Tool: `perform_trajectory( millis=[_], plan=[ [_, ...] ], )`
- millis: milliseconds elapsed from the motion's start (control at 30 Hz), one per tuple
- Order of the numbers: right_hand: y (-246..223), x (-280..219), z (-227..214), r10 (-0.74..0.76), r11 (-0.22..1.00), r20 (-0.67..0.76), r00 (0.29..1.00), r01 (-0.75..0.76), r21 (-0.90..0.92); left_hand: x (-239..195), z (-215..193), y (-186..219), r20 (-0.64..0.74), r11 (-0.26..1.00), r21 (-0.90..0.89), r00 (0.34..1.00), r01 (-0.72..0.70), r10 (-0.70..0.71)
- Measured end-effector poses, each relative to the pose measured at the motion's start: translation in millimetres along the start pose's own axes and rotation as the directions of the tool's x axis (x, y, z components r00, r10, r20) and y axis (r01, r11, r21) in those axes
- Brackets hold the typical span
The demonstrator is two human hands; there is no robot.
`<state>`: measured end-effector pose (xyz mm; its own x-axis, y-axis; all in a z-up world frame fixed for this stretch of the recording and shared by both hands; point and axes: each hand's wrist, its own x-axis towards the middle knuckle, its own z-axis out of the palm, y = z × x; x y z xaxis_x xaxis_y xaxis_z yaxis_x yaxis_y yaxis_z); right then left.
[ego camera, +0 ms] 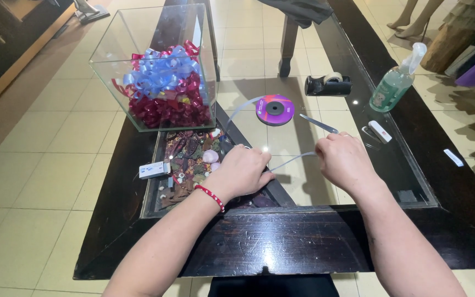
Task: Cutting ribbon from a spool and folding it to create decorative bows for a store display.
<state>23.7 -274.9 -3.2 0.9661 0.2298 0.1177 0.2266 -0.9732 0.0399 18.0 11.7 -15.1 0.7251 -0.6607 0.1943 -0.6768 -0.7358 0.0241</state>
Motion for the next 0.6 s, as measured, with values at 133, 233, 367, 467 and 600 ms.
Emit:
perform_trajectory(
  millis=[133,233,367,467,600],
  plan=[
    [-25,-7,-29,-0.029,0.980,0.075,0.997,0.014,0.196,-7,-12,12,-0.005,1.000,-0.025,1.000,0.008,-0.008],
    [-46,-19,-56,-0.071,0.827,0.273,0.959,-0.096,0.554,-8,-19,24,-0.081,0.998,-0.054,0.997,0.012,-0.017],
    [-52,-21,-42,-0.200,0.363,0.292,0.935,-0.206,0.909,-5,-14,36,-0.494,0.989,0.029,0.858,-0.144,0.139],
    [-46,-24,-37,-0.244,0.074,0.220,0.944,-0.209,0.975,-2,-13,42,-0.704,0.969,0.082,0.675,-0.231,0.221],
    [-35,-23,-23,-0.290,-0.202,0.066,0.955,-0.128,0.971,-11,-43,49,-0.842,0.946,0.027,0.503,-0.323,0.196]
  ],
)
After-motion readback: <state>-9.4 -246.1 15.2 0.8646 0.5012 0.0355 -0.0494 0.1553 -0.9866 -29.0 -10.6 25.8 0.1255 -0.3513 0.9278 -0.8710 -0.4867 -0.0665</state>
